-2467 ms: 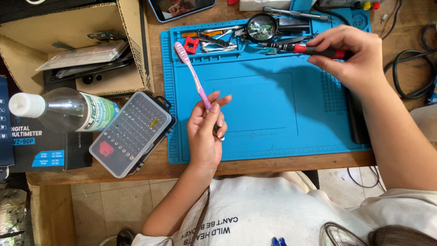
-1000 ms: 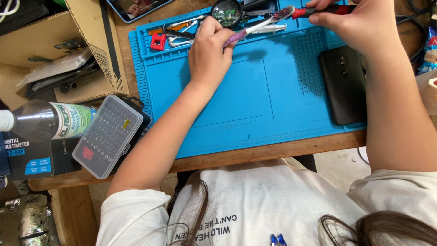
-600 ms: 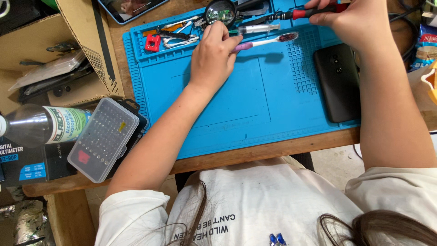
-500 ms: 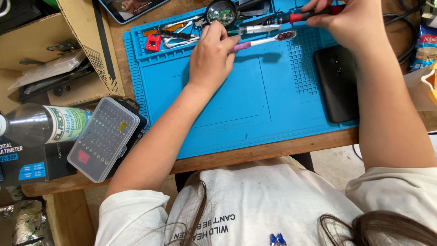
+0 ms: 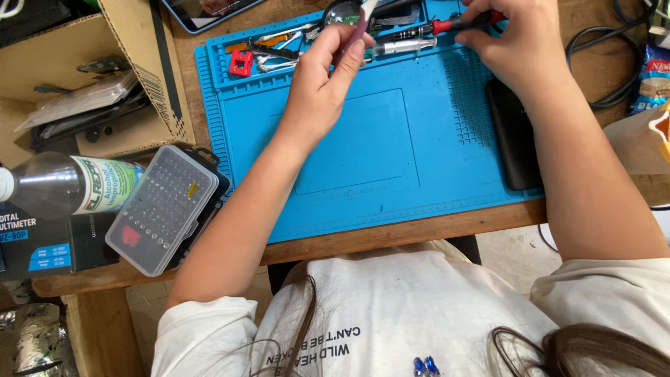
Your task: The person handles a small component and a soldering iron over a blue workbench mat. They then pick up a toothbrush and use it to sweep debris across the mat, clearing the workspace around a disassembled smartphone.
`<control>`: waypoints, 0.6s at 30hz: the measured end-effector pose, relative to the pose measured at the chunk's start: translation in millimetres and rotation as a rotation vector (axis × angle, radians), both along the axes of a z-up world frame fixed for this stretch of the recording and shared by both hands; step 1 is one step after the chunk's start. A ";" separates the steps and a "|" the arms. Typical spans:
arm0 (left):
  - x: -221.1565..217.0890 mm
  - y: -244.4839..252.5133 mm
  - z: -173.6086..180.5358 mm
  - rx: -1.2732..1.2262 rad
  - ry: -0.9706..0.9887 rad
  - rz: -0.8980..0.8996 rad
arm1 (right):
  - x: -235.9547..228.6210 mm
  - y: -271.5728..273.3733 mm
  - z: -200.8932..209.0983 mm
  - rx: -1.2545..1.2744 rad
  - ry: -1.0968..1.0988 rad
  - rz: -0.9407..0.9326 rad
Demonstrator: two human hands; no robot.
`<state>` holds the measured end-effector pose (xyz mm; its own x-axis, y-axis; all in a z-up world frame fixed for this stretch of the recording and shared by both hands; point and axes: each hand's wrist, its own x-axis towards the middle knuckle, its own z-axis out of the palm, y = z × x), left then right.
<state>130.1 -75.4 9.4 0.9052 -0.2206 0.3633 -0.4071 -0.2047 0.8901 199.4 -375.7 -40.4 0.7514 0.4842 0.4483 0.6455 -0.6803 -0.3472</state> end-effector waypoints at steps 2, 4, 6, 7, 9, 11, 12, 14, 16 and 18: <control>-4.9 -0.6 1.8 -0.101 0.123 -0.046 | -3.0 -0.7 0.9 -0.009 0.001 -0.002; -8.4 -3.1 5.0 -0.263 0.210 -0.077 | -2.2 -3.3 -2.7 0.085 -0.062 -0.014; -17.0 -9.3 10.0 -0.363 0.277 -0.086 | -31.7 24.6 43.7 0.187 0.047 0.114; -21.2 -11.7 12.8 -0.464 0.348 -0.093 | -46.1 39.4 66.9 0.290 0.160 0.248; -32.4 -26.0 2.8 -0.574 0.337 -0.125 | -75.5 68.5 78.8 0.399 0.394 0.351; -47.5 -35.0 5.4 -0.681 0.332 -0.160 | -102.3 86.0 81.5 0.506 0.633 0.452; -56.5 -36.0 13.5 -0.537 0.302 -0.105 | -112.2 90.1 79.7 0.610 0.702 0.428; -74.3 -30.8 24.4 -0.395 0.260 -0.046 | -125.3 84.4 78.5 0.708 0.764 0.411; -92.6 -20.8 27.8 -0.159 0.353 -0.113 | -132.6 62.5 78.5 0.501 0.663 0.213; -121.4 -4.7 35.5 -0.120 0.323 -0.215 | -139.3 40.0 77.3 0.159 0.399 0.011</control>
<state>8.7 -80.1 44.9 0.9150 -0.3903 0.1024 -0.1247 -0.0323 0.9917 60.1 -335.7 36.9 0.8761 0.4418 0.1929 0.4462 -0.5919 -0.6712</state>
